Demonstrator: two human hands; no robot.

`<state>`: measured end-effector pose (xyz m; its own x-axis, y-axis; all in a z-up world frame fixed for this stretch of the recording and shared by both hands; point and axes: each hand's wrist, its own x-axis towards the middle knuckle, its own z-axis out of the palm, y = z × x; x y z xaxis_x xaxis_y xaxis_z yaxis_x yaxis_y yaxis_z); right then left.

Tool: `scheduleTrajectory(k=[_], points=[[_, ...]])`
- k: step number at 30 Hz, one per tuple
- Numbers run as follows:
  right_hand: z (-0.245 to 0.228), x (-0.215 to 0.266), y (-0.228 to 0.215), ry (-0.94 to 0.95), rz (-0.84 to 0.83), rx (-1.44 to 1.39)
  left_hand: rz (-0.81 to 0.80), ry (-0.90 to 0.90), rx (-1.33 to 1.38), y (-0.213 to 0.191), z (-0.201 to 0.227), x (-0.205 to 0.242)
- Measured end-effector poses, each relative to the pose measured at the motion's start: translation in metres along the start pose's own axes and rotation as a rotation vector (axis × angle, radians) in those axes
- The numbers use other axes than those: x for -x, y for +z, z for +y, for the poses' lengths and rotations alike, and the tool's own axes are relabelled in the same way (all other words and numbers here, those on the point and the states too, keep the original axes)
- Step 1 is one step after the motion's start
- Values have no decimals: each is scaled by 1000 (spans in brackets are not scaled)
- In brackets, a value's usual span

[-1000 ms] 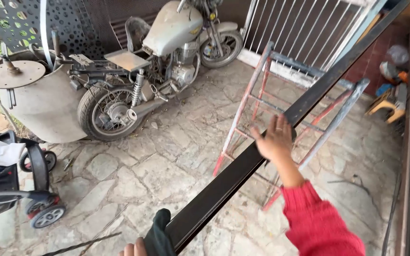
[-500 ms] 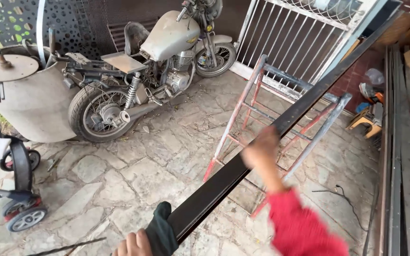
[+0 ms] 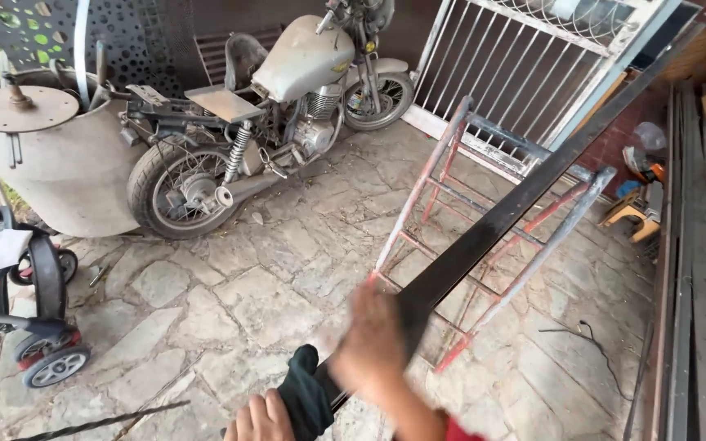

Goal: Sanding a metal beam to prepare the surface, followed by wiping it clean with a wet cloth.

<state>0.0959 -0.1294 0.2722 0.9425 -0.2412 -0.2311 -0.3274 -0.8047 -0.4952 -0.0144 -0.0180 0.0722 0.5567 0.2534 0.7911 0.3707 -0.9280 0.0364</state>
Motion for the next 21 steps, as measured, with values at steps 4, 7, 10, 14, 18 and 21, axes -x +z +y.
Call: scheduleTrajectory(k=[4,7,10,14,18,21], points=[[-6,-21,-24,-214,-151,272,104,-12,-3,-13,0,-14],[28,-131,-44,-59,46,299,112,-6,2,-16,2,-16],[-19,-66,-49,-23,-13,400,146,-6,20,4,-3,-2],[62,5,71,-905,128,347,124,2,63,25,-6,17],[62,-91,17,-364,95,86,101,30,-15,15,-5,9],[90,-172,3,-475,364,-214,120,42,-16,17,-8,14]])
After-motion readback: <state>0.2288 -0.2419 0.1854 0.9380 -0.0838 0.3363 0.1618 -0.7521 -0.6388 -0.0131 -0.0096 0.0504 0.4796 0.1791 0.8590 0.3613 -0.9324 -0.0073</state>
